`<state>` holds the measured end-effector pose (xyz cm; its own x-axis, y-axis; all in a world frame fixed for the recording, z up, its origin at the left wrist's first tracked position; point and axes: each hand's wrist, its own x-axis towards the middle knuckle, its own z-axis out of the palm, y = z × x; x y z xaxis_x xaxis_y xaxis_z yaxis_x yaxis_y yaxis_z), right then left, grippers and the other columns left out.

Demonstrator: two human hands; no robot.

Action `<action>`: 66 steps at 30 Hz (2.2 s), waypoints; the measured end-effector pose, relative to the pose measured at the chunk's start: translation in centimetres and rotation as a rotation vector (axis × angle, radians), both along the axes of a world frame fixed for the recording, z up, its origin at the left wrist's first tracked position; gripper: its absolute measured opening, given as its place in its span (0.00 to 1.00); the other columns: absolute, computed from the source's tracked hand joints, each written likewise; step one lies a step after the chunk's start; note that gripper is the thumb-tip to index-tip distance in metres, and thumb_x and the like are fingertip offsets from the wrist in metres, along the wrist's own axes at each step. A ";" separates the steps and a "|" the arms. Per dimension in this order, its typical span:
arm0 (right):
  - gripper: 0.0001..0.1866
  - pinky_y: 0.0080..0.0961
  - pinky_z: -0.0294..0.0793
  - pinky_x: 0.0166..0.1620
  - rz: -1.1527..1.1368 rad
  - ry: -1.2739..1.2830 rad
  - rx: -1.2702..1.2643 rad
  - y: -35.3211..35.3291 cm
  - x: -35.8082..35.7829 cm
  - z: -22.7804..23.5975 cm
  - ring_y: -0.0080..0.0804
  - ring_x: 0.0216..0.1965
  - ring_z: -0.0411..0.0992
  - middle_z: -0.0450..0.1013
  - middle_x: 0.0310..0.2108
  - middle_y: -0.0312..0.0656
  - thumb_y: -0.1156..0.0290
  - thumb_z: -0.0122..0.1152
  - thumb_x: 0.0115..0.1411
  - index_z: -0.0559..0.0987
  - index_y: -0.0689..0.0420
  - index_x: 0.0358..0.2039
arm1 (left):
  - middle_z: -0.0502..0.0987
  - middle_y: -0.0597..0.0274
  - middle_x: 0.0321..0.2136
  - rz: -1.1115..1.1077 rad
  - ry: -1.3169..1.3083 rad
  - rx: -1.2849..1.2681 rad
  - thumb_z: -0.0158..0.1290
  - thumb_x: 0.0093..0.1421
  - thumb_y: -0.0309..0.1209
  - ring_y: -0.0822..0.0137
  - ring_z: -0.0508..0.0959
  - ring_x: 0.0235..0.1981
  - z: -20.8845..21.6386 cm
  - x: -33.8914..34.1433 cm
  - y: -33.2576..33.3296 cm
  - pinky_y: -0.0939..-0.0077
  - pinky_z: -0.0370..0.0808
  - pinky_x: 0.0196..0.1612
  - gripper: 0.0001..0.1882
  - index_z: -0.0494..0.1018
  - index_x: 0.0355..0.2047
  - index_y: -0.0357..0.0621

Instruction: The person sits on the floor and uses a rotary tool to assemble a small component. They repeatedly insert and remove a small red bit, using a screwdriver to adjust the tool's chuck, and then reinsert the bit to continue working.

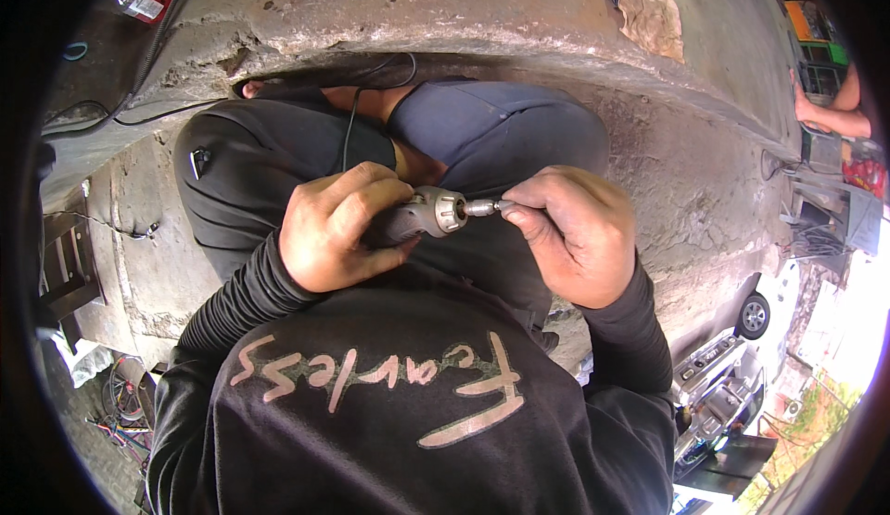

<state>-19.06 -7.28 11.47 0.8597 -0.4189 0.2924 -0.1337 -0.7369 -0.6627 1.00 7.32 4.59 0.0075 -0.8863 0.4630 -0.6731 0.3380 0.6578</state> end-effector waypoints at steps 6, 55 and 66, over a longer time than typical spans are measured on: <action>0.05 0.28 0.70 0.27 0.013 0.008 -0.004 -0.3 0.1 -0.3 0.39 0.22 0.72 0.72 0.21 0.45 0.76 0.63 0.53 0.76 0.64 0.27 | 0.75 0.54 0.33 -0.020 -0.006 0.006 0.68 0.35 0.27 0.57 0.79 0.28 0.2 0.2 -0.1 0.69 0.77 0.27 0.33 0.67 0.43 0.41; 0.06 0.30 0.68 0.19 0.236 0.278 0.045 2.5 -4.7 5.2 0.32 0.16 0.65 0.65 0.18 0.39 0.74 0.60 0.44 0.72 0.60 0.21 | 0.71 0.65 0.29 -0.311 -0.064 -0.077 0.58 0.43 0.34 0.68 0.74 0.21 -0.3 -0.6 0.7 0.76 0.72 0.20 0.22 0.72 0.42 0.56; 0.04 0.30 0.67 0.26 0.117 0.347 0.137 -1.7 -5.9 4.7 0.39 0.21 0.68 0.67 0.20 0.44 0.75 0.56 0.55 0.72 0.62 0.27 | 0.74 0.56 0.32 -0.176 0.139 0.013 0.67 0.36 0.26 0.57 0.78 0.26 1.0 0.5 -1.2 0.69 0.75 0.26 0.30 0.67 0.42 0.42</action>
